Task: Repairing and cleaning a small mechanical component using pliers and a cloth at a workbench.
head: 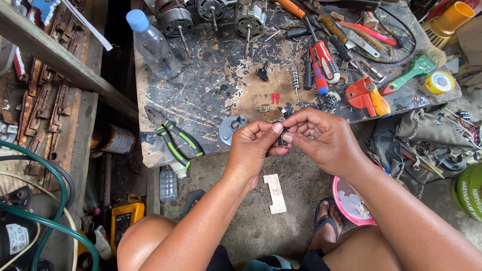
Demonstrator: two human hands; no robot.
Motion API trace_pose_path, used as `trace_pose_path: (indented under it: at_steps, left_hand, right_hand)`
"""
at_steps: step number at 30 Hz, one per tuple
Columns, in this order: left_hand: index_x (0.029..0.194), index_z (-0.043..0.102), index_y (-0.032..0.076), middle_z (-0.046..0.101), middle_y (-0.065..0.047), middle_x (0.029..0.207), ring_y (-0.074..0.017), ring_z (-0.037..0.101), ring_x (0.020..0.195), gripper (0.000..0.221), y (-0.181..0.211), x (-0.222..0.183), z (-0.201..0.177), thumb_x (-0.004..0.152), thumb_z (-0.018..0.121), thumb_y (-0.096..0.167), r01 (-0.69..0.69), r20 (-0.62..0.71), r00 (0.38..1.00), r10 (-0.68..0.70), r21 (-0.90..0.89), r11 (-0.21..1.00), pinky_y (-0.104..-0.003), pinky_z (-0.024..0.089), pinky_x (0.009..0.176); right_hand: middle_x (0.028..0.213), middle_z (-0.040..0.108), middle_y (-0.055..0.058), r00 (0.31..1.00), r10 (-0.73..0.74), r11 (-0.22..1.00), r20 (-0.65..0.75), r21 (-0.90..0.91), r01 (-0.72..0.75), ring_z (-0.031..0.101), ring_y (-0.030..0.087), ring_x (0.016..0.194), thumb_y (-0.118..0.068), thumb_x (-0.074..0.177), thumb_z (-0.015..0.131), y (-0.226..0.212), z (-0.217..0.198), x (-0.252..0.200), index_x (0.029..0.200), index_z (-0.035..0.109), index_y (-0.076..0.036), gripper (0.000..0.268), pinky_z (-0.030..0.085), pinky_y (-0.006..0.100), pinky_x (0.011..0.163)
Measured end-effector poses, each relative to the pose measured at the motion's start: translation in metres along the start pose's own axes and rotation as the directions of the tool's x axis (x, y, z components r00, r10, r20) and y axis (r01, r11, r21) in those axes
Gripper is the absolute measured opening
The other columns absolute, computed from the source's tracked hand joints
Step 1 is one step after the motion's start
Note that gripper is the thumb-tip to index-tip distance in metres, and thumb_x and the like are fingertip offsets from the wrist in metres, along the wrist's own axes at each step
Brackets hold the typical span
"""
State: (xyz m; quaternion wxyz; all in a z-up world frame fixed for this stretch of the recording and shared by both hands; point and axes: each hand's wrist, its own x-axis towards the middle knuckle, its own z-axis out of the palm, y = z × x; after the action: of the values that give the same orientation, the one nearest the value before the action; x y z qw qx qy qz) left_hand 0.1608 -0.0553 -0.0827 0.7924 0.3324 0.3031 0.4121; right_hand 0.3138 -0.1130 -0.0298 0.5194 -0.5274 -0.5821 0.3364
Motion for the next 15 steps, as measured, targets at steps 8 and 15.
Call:
trace_pose_path:
  at_steps: [8, 15]
  left_hand:
    - [0.11, 0.069, -0.009, 0.074, -0.018, 0.095, -0.0197, 0.076, 0.079, 0.023, 0.005, -0.01, 0.006, 0.09, 0.075, 0.001, -0.035, 0.048, 0.998, 0.034, 0.002, 0.999, -0.031, 0.068, 0.076]
    - [0.117, 0.069, -0.013, 0.072, -0.021, 0.095, -0.0193, 0.075, 0.079, 0.027, 0.01, -0.011, 0.0, 0.09, 0.07, -0.007, -0.099, 0.069, 0.993, 0.091, 0.113, 0.989, -0.029, 0.067, 0.074]
  right_hand:
    - [0.08, 0.069, 0.014, 0.994, 0.003, 1.0, -0.109, 0.019, 0.0, 0.072, 0.014, 0.071, 0.01, 0.09, 0.071, 0.004, 0.002, -0.001, 0.103, 0.068, 0.009, 0.013, 0.059, 0.024, 0.067]
    - [0.087, 0.069, 0.017, 0.988, -0.032, 0.998, -0.149, -0.054, 0.024, 0.071, 0.015, 0.074, 0.01, 0.086, 0.076, 0.002, 0.007, 0.001, 0.096, 0.069, 0.007, 0.012, 0.06, 0.025, 0.067]
